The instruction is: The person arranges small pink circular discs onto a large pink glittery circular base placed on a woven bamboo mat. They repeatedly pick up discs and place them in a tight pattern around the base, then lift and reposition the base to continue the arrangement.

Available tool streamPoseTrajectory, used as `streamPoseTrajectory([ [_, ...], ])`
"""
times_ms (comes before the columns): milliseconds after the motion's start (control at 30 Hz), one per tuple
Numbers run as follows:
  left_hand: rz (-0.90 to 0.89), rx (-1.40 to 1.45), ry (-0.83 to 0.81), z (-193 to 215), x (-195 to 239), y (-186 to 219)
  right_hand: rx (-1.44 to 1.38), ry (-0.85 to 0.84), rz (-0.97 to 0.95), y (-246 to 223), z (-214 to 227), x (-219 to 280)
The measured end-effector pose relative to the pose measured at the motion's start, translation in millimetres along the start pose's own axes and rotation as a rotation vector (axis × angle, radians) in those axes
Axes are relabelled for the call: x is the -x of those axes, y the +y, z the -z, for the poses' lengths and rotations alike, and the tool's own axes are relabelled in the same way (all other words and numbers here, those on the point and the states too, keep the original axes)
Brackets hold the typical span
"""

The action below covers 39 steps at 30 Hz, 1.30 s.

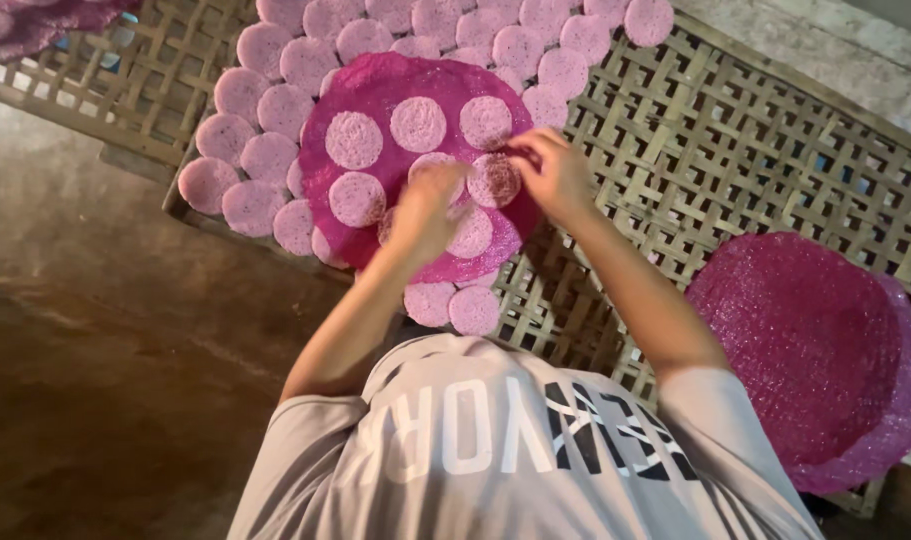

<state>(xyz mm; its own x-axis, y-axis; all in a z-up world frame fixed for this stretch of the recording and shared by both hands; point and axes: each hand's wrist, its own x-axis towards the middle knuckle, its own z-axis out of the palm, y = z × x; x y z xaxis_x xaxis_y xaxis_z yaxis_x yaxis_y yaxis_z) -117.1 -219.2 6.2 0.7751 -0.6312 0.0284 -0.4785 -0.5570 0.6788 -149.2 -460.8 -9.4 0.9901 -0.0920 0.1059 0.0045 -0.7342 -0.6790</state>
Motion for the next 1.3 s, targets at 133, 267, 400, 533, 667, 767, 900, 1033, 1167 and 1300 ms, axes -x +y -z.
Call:
streamPoseTrajectory([
  [133, 0.245, -0.249, 0.299, 9, -41, -52, 0.384, 0.019, 0.33, -3, -50, -49],
  [267, 0.25, -0.462, 0.385, -2, -64, -102, 0.46, 0.229, 0.466, 29, -82, -68],
  [400, 0.263, -0.431, 0.317, -7, -82, -126, -0.554, 0.15, -0.243, 102, -68, -93],
  [533, 0.196, -0.029, 0.319, -3, -87, -122, -1.552, 0.367, -0.56, 198, -6, -109],
  [667, 0.265, 0.201, 0.245, 6, -93, -100, -1.115, 0.503, -0.588, 264, 34, -112],
  [767, 0.286, 0.27, 0.215, 9, -103, -79, -0.874, 0.458, -0.519, 286, 32, -121],
  [900, 0.253, 0.27, 0.202, 9, -112, -60, -0.107, 0.607, -0.271, 285, 14, -129],
  [1033, 0.128, 0.271, 0.254, 6, -120, -48, 0.191, 0.617, -0.235, 247, 23, -122],
  [1167, 0.153, 0.198, 0.233, -4, -133, -23, 0.239, 0.619, -0.334, 177, 39, -102],
  [1300, 0.173, 0.266, 0.156, -29, -144, 23, -1.08, 0.119, -0.792, 118, 18, -61],
])
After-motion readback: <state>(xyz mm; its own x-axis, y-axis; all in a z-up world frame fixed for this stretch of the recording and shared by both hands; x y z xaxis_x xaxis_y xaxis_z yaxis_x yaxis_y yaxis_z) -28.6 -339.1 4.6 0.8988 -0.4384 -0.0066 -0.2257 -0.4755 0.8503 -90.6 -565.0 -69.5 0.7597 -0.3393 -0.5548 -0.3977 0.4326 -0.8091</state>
